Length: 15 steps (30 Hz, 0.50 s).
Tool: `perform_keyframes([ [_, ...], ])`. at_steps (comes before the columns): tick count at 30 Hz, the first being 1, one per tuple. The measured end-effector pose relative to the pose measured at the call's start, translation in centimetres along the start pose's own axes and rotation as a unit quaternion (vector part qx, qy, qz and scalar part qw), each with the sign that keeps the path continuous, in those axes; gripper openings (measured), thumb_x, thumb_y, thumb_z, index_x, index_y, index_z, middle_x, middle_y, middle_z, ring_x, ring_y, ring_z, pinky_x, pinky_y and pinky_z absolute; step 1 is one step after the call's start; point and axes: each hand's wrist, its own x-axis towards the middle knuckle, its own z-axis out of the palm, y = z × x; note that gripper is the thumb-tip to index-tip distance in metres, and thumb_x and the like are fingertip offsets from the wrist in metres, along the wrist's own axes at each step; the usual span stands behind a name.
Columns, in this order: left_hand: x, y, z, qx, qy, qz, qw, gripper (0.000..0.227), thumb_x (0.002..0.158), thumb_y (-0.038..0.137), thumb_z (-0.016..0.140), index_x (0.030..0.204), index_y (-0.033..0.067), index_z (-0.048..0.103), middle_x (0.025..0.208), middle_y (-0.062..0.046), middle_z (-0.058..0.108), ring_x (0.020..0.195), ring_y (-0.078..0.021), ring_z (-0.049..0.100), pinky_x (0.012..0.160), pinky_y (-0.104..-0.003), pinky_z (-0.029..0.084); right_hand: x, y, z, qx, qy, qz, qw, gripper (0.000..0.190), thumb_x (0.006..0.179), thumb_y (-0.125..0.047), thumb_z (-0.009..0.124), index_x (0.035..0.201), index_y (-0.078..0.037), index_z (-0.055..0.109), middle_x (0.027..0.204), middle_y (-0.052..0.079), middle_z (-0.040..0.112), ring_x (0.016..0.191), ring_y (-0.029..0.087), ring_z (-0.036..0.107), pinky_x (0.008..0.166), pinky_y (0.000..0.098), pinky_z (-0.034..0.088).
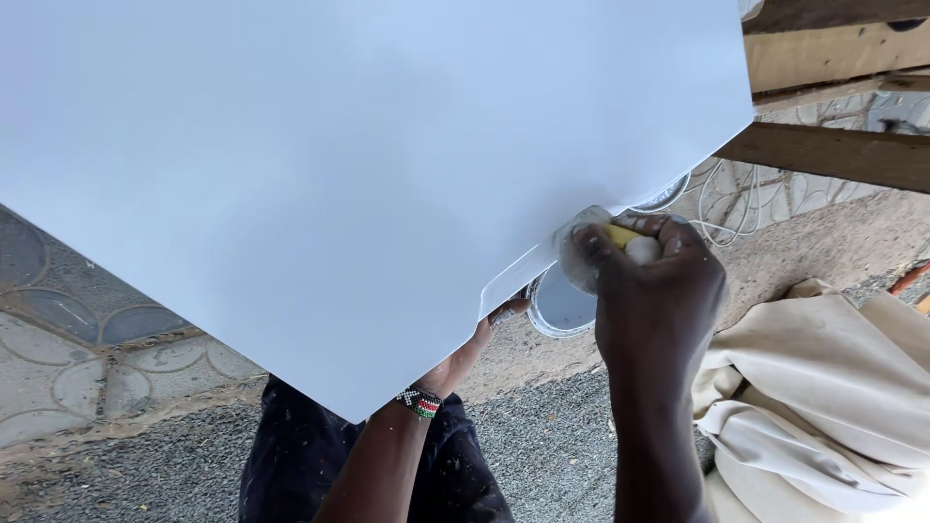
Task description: Painting a white board using a sponge dipped in white paint.
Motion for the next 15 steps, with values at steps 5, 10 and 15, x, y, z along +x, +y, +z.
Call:
perform_keyframes([
  [5,-2.1,-1.1,-7.3,-0.223,0.037,-0.038,0.973,0.060,0.108,-0.008,0.085,0.162,0.0140,0.068,0.163,-0.005,0.075,0.155,-0.0228,0.066,0.136,-0.050,0.059,0.0,-2.4,0.3,0.129,0.022,0.119,0.984,0.023,0.087,-0.031,0.096,0.092,-0.010,0.090,0.074,-0.008,0.066,0.073,0.004,0.056,0.058,0.0323,0.056],
  [10,-0.6,-1.1,-0.9,-0.088,0.062,-0.010,0.994,0.040,0.100,0.008,0.095,0.132,0.0260,0.078,0.148,0.010,0.081,0.153,-0.0264,0.070,0.139,-0.052,0.053,0.5,0.5,2.7,0.167,0.093,0.100,0.977,0.024,0.081,-0.021,0.098,0.085,-0.004,0.081,0.061,0.008,0.059,0.061,0.014,0.060,0.060,0.0362,0.050],
  [15,-1.4,-0.7,-8.1,-0.097,0.099,-0.033,0.990,0.033,0.100,0.011,0.094,0.124,0.0279,0.078,0.142,0.010,0.083,0.151,-0.0284,0.071,0.136,-0.055,0.053,0.7,0.9,3.4,0.190,0.121,0.117,0.967,0.022,0.081,-0.022,0.097,0.076,-0.008,0.081,0.058,0.009,0.060,0.061,0.011,0.059,0.065,0.0319,0.049],
])
